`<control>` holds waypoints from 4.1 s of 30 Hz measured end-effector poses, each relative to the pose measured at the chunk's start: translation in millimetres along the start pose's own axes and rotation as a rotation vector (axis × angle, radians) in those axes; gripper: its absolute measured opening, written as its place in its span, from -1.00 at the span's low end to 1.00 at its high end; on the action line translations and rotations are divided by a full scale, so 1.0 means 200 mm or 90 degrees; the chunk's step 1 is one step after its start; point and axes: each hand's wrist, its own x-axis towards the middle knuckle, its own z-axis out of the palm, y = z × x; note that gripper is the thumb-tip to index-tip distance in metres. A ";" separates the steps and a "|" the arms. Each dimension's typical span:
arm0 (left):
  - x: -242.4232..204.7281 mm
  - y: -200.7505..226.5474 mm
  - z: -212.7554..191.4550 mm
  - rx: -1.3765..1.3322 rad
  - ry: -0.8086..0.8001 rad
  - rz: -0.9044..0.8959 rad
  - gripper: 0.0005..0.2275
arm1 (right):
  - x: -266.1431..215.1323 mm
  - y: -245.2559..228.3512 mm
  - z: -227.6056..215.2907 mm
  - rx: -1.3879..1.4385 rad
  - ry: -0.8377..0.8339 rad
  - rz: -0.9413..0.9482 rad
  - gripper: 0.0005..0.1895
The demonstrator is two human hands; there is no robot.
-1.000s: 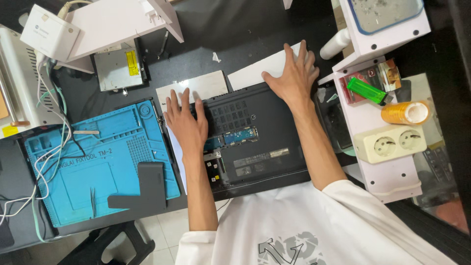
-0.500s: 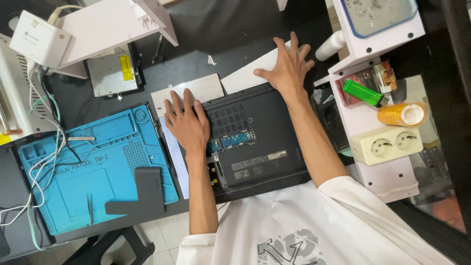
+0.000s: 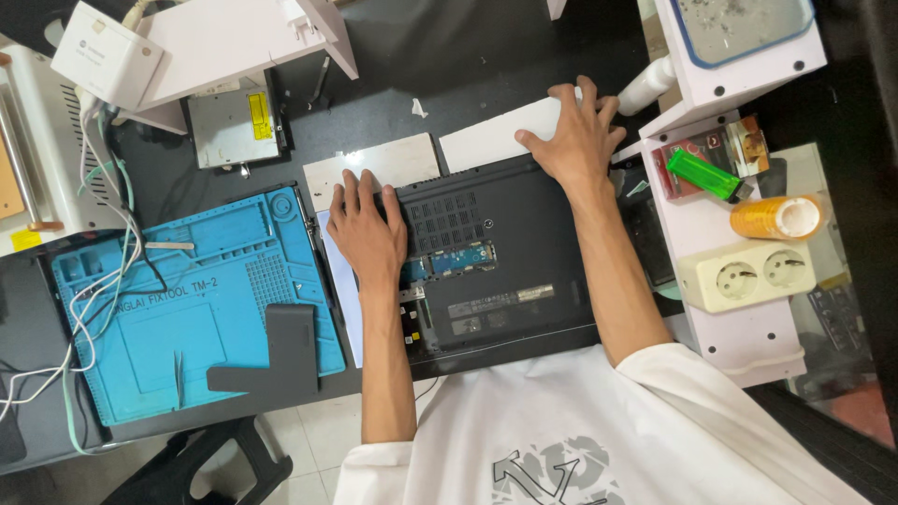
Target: The person reassembles a laptop by aligning and snapping the bottom cover into place. They repeatedly press along the edges to secure the casing and then open the lid to check the screen.
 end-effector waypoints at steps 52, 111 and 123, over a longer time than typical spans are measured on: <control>-0.15 -0.04 -0.13 -0.160 0.084 -0.161 -0.76 | -0.37 -0.10 -0.21 0.036 0.012 -0.095 -0.52; -0.15 -0.02 -0.13 -0.133 0.105 -0.127 -0.78 | 0.04 0.06 -0.21 -0.038 -0.198 -0.140 0.12; -0.38 -0.02 -0.32 -0.151 0.008 -0.179 -0.60 | -0.47 -0.04 -0.32 0.033 -0.113 0.016 -0.39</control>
